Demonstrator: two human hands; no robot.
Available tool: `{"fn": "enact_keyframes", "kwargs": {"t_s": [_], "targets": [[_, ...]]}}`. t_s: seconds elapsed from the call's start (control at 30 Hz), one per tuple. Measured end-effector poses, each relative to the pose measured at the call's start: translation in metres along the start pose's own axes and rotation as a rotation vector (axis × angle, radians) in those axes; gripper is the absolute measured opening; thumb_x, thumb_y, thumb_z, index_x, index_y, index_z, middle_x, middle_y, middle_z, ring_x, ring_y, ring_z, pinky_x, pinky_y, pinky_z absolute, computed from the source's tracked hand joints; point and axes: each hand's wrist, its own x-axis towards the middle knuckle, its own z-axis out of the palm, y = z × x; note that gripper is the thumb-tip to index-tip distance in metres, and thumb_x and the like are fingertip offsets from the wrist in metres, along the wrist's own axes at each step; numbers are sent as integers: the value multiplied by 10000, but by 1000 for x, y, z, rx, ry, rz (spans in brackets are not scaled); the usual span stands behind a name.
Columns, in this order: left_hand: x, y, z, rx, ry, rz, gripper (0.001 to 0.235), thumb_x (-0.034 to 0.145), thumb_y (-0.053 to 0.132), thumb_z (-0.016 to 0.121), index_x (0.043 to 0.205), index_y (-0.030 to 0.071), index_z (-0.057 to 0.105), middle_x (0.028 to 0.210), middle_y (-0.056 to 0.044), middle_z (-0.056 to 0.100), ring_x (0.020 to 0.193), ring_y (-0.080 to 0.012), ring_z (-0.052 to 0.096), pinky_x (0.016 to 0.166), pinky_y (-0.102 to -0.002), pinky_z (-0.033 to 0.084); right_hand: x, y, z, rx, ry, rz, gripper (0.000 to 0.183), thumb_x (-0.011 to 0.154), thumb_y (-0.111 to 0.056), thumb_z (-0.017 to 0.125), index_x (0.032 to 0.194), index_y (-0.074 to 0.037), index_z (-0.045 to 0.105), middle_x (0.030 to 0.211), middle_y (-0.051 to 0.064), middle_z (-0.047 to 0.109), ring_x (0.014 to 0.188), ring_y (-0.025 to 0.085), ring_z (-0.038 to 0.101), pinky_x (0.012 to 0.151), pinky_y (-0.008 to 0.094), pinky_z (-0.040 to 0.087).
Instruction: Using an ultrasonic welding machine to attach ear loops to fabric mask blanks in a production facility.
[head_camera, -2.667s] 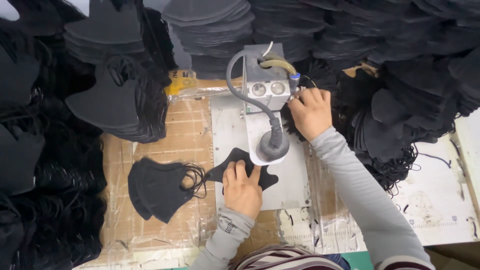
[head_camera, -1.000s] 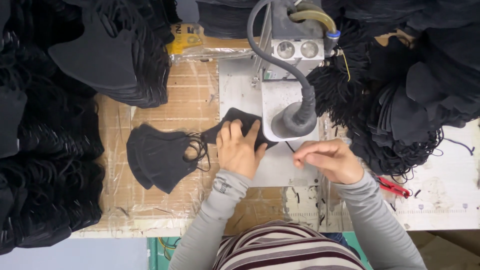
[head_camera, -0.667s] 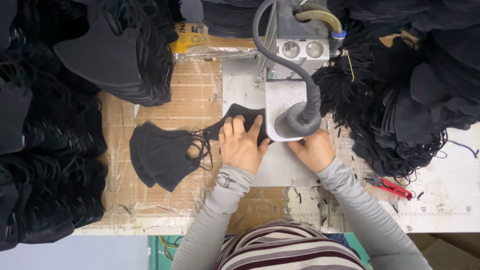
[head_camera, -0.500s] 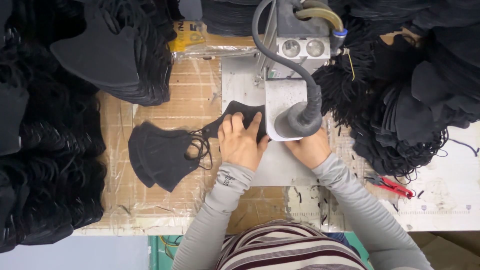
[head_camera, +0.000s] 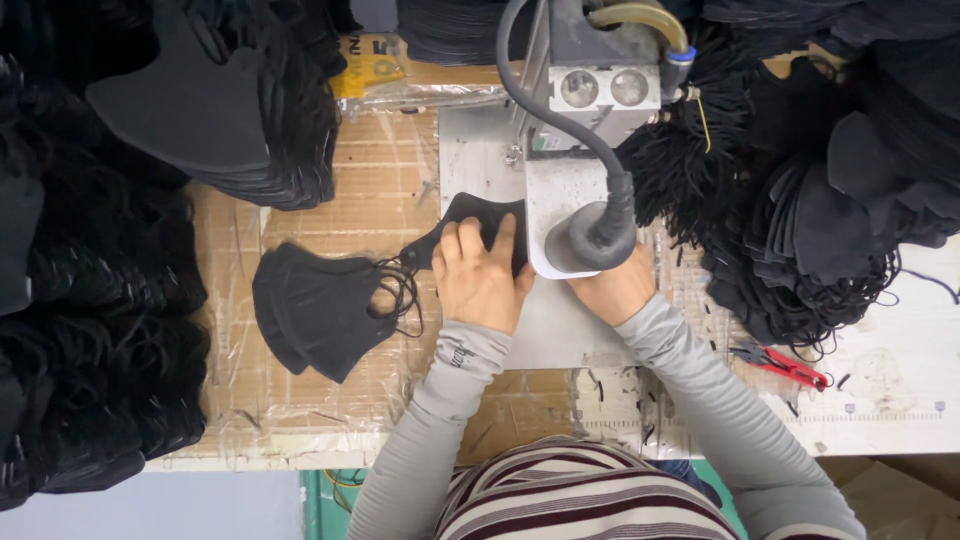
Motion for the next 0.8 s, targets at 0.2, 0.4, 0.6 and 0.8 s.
{"fn": "enact_keyframes", "kwargs": {"t_s": [0.2,0.4,0.6,0.8], "targets": [[-3,8,-2,75,35,-47,688,694,350,871,1292,77,669,1257,-203,547,1223,-426,491,1037,-539,408,-11,-3,-8,-110,132,-91,290,801,-170,776,1064,-61,722,1025,153,727,953,385,692,824,502,537],[-23,4,-11,-10,58,-36,614,765,219,804,1323,37,624,1287,-230,564,1230,-446,523,1022,-517,455,-31,-5,-55,9,-59,134,155,886,-142,783,1008,-59,736,888,132,723,802,316,704,750,408,532],[-59,-1,-74,-579,72,-142,490,937,-87,537,1385,88,633,1372,-187,661,1246,-357,670,1028,-378,534,-63,-14,-112,345,97,149,173,906,8,731,1079,-6,730,986,86,706,859,160,665,773,258,505],[-78,-73,-96,-482,299,-240,440,972,-40,599,1398,68,626,1360,-203,642,1258,-358,640,1088,-384,481,-95,13,-138,571,216,355,62,1009,79,681,1054,55,718,994,85,696,869,93,648,824,225,501]]}}
